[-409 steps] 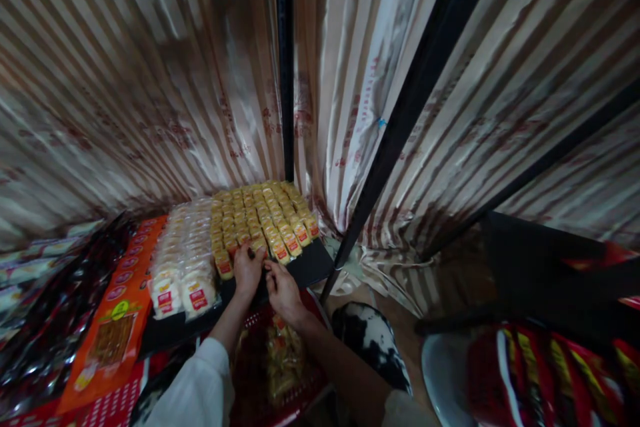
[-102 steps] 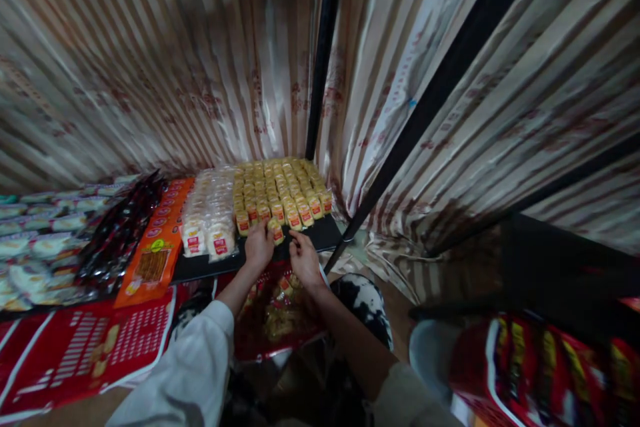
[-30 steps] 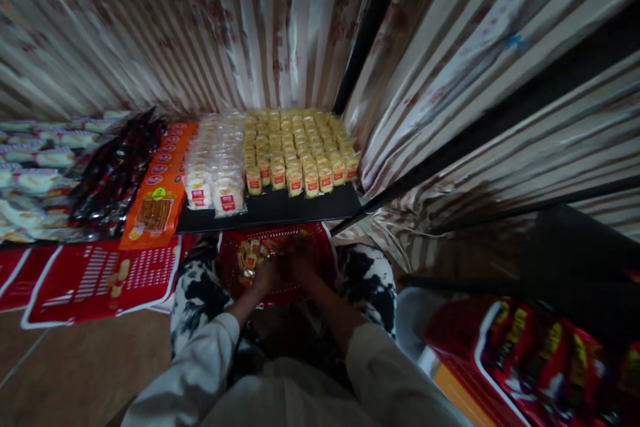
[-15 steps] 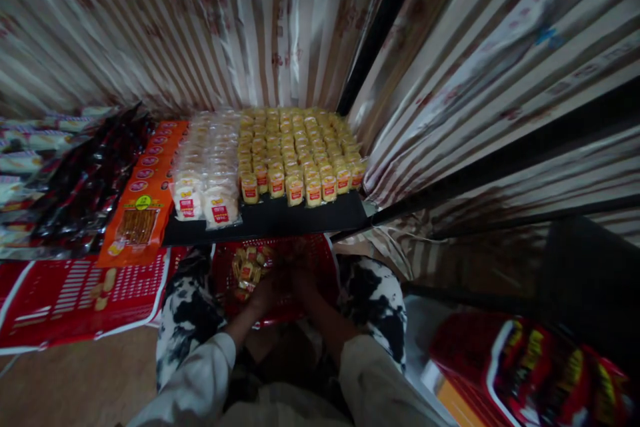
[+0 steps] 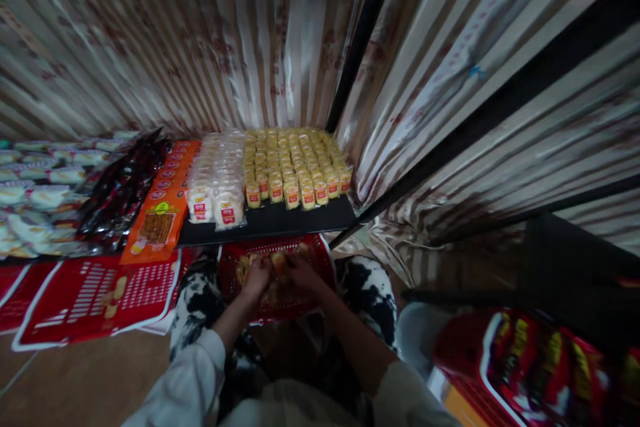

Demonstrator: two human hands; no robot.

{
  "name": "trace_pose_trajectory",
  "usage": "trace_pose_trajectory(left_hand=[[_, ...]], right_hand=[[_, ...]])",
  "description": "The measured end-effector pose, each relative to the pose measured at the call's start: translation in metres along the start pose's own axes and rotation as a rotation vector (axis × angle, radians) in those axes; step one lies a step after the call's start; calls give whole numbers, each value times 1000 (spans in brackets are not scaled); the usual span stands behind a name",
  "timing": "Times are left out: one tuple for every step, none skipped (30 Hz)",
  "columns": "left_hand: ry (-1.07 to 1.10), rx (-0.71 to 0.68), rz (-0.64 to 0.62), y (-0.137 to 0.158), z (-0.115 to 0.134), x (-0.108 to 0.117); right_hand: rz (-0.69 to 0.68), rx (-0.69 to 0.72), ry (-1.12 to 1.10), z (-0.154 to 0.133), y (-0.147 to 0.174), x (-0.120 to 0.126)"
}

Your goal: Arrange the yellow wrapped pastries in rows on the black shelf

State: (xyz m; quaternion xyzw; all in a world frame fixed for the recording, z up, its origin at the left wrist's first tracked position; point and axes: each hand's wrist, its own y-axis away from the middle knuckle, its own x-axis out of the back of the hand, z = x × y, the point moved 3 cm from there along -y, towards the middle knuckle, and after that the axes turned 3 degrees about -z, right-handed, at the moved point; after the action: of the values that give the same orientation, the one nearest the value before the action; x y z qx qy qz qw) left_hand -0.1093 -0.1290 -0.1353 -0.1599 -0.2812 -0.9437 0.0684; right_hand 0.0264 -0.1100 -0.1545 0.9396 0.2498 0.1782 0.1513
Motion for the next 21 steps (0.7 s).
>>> trace_pose_trajectory(left_hand=[[51,-11,-19,4,4,3],[90,-31,-38,8,8,5],[116,-60,-54,12,13,8],[135,-91,-67,16,18,11],[142,-119,-73,20,23,15],[138,-141,-72,23,28,18],[126,-162,-68,25,33,21],[106,-182,-67,27,38,23],[81,-207,-70,28,42,26],[56,-239,-75,29,47,27],[28,-276,-81,29,52,29],[-4,-317,-82,28,57,31],[-40,-360,-69,28,62,33],[-76,-405,-43,27,68,35],[-112,-451,-10,26,74,37],[-148,-497,27,25,81,40],[-182,-540,66,24,89,42],[-212,-577,107,22,96,44],[-238,-603,145,21,104,46],[-258,-617,183,18,112,47],[-273,-622,221,15,119,47]], right_hand=[[-20,23,-111,-4,2,-1],[-39,42,-218,-8,4,-1],[-54,57,-299,-12,5,-2],[-63,67,-341,-16,7,-2],[-66,70,-355,-20,8,-1],[-64,65,-353,-24,9,-1],[-64,58,-342,-29,10,-1],[-60,52,-328,-33,11,0],[-52,53,-317,-39,12,1],[-39,65,-309,-45,13,2],[-22,91,-301,-51,14,3],[-3,128,-290,-57,15,5],[22,171,-274,-63,16,7],[59,209,-250,-69,16,9],[106,242,-215,-75,17,12],[169,266,-170,-80,17,16],[243,285,-117,-85,16,20],[321,296,-61,-90,16,24],[395,302,-6,-94,15,28],[460,308,43,-98,13,32],[513,317,83,-102,12,36]])
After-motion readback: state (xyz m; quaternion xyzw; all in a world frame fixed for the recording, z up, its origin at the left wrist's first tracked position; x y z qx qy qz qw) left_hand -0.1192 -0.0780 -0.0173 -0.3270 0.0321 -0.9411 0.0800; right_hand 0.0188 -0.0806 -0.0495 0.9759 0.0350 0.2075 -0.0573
